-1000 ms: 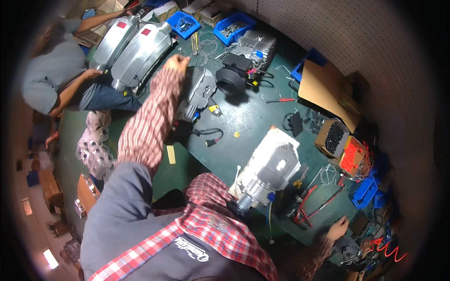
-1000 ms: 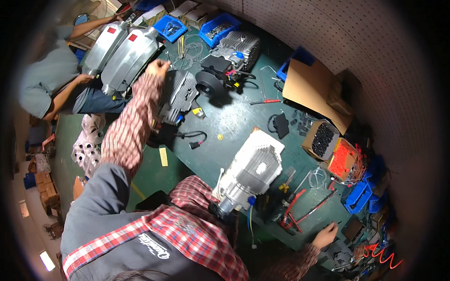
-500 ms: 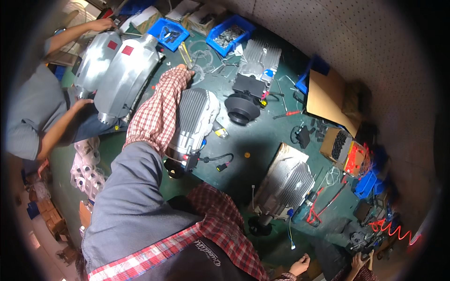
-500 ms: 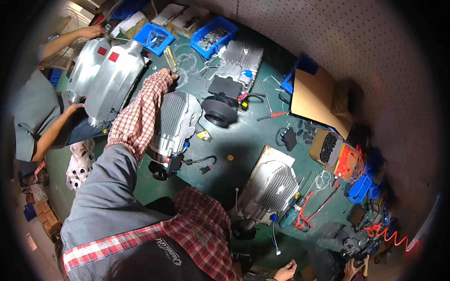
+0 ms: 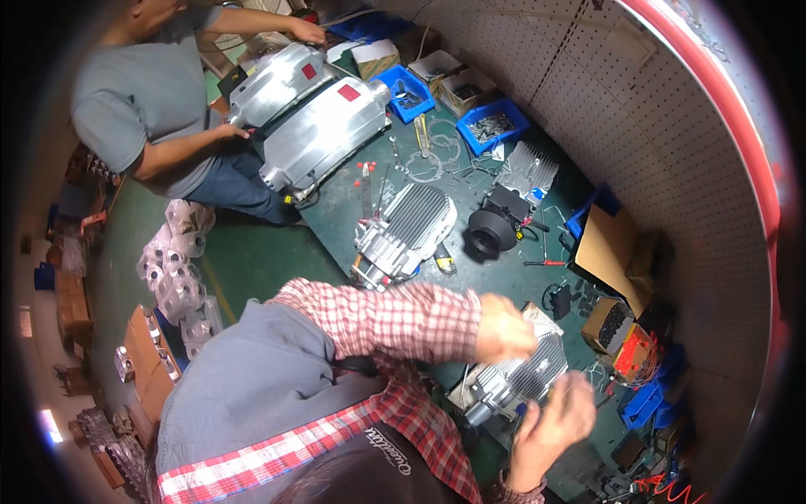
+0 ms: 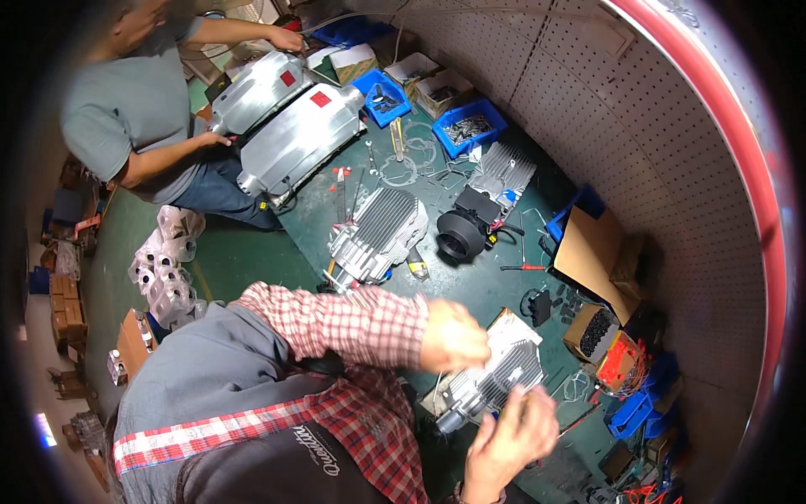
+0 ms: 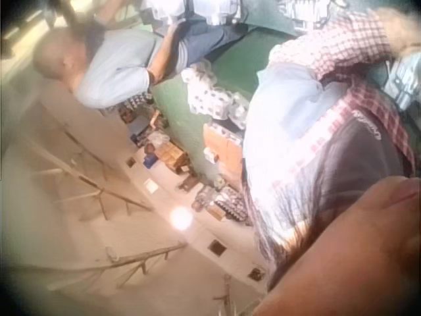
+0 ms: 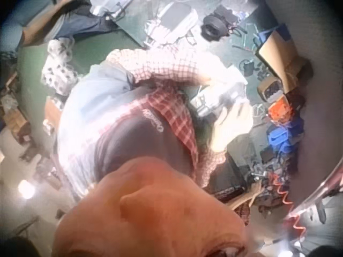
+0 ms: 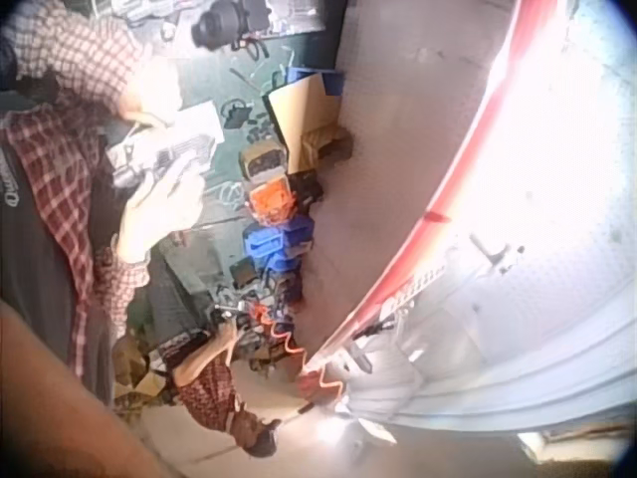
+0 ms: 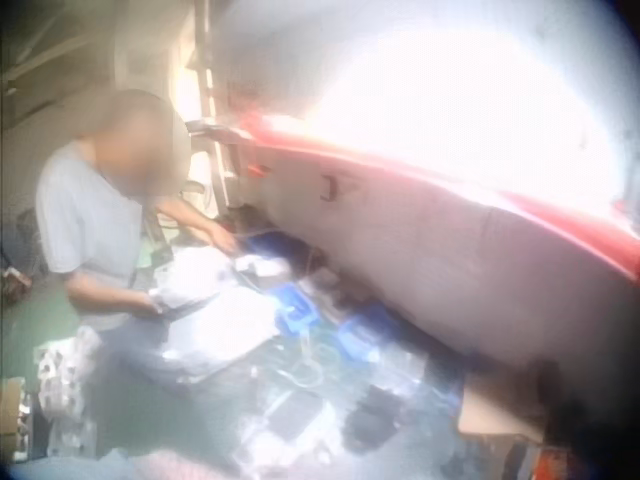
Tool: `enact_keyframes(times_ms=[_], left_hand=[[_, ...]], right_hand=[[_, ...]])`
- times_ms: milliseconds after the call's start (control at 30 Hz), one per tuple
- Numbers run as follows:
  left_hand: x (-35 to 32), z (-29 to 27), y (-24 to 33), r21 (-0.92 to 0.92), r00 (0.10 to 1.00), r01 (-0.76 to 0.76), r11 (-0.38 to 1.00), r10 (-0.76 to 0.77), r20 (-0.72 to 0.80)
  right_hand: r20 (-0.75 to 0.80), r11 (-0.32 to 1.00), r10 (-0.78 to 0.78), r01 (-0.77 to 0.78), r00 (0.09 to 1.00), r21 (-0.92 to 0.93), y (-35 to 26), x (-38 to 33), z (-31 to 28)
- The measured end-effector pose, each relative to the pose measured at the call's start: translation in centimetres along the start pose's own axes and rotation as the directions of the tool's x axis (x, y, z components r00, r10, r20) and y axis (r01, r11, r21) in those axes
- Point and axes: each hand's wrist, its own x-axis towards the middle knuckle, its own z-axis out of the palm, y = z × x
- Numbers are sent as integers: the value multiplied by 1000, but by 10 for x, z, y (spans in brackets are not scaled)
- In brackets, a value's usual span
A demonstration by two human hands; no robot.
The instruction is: The person assembles an electronic device on a workbench, using pliers to strip wires and a power drill to fasten components. They connect wires to a small circuit board and secure it to a metal heatsink, then place the assembly into a cardboard box.
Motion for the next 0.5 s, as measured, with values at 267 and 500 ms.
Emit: enact_keyframes(times_ms=[267, 500], left_hand=[[5, 86, 86, -286, 936, 272, 919, -183, 302], [7, 150, 30, -81, 844, 511, 856, -517, -144]], right_hand=[[171, 989, -19, -7, 985, 151, 51, -89, 13], [203, 731, 481, -518, 853, 444, 125, -116, 44]])
